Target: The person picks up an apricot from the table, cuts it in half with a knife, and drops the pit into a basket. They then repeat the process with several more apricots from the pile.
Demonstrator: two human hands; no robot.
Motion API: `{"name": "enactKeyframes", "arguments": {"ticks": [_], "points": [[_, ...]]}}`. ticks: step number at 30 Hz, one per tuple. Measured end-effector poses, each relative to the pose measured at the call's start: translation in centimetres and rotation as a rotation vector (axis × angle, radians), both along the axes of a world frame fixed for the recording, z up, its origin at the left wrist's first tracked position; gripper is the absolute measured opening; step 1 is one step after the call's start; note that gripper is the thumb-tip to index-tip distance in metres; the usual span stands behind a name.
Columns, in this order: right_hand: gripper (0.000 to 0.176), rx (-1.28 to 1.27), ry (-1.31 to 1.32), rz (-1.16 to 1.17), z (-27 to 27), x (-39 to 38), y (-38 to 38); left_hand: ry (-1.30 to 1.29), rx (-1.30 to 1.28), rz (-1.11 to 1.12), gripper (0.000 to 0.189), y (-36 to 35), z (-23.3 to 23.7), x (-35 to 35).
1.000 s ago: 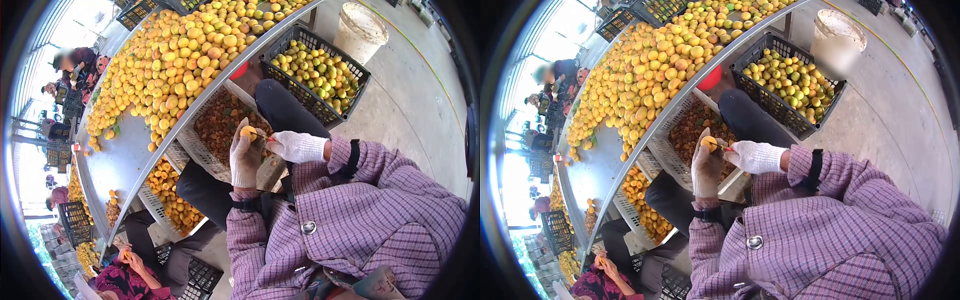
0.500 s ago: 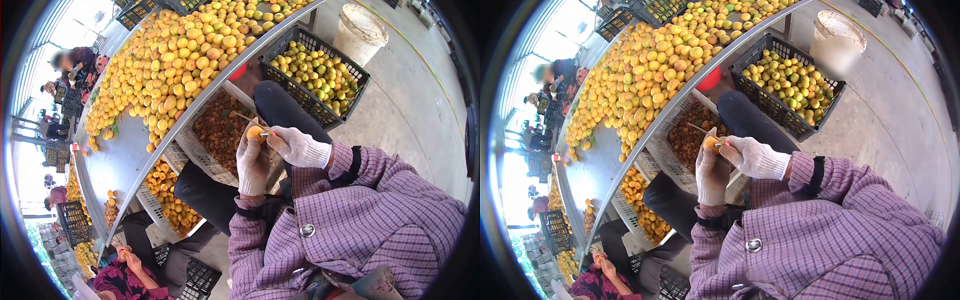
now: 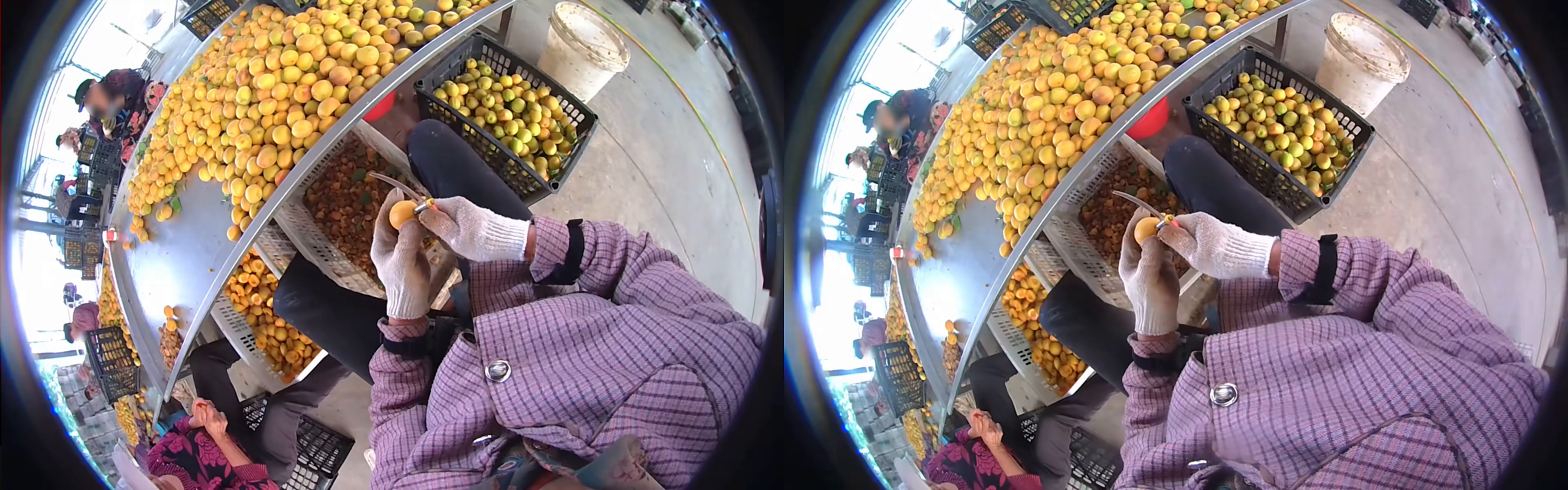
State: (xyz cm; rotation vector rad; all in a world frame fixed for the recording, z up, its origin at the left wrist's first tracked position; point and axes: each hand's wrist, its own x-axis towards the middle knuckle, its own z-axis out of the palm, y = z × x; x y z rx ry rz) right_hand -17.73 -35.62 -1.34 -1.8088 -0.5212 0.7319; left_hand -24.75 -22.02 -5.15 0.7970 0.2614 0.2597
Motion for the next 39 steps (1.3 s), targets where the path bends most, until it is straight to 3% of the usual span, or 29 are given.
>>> {"name": "enactKeyframes", "arguments": {"ticks": [2,4,6,8,12,14,16,21,23,25,32,39], "points": [[0.039,-0.02,-0.101,-0.012,-0.7,-0.2,0.1,0.007,0.005,0.001,0.046,0.3,-0.5,-0.1],[0.036,-0.303,-0.436,0.07,0.6,0.0,0.2,0.034,0.031,0.028,0.046,0.2,-0.2,-0.2],[0.033,-0.353,-0.503,0.125,0.6,0.8,0.2,0.023,0.07,0.043,0.043,0.2,-0.8,0.0],[0.033,-0.457,-0.683,0.191,0.5,1.4,0.4,0.055,-0.09,0.042,0.04,0.0,-0.8,0.0],[0.026,-0.347,-0.858,0.062,-1.3,1.2,1.1,-0.059,-0.312,-0.031,0.041,-0.1,-0.9,0.3],[0.028,-0.348,-0.834,0.024,-0.9,0.5,1.1,-0.091,-0.383,-0.08,0.046,0.0,-0.5,0.3],[0.034,-0.325,-0.768,-0.061,-0.5,0.2,1.1,-0.08,-0.298,-0.037,0.041,-0.5,-0.4,0.6],[0.034,-0.362,-0.833,0.003,-0.5,1.3,0.8,-0.01,-0.111,0.079,0.042,-0.1,-1.0,0.7],[0.035,-0.521,-0.501,0.011,0.1,2.1,0.8,-0.061,-0.04,0.117,0.047,-0.1,-0.5,0.3],[0.037,-0.362,-0.4,-0.086,-0.1,2.4,0.4,-0.074,0.008,0.155,0.049,0.2,0.6,0.2],[0.033,-0.179,-0.21,0.024,0.6,-1.0,-1.1,-0.178,-0.249,0.019,0.06,1.3,-1.0,0.5],[0.031,-0.192,-0.341,0.018,0.6,-0.8,-1.3,-0.193,-0.286,-0.048,0.061,1.3,-1.2,0.5]]}}
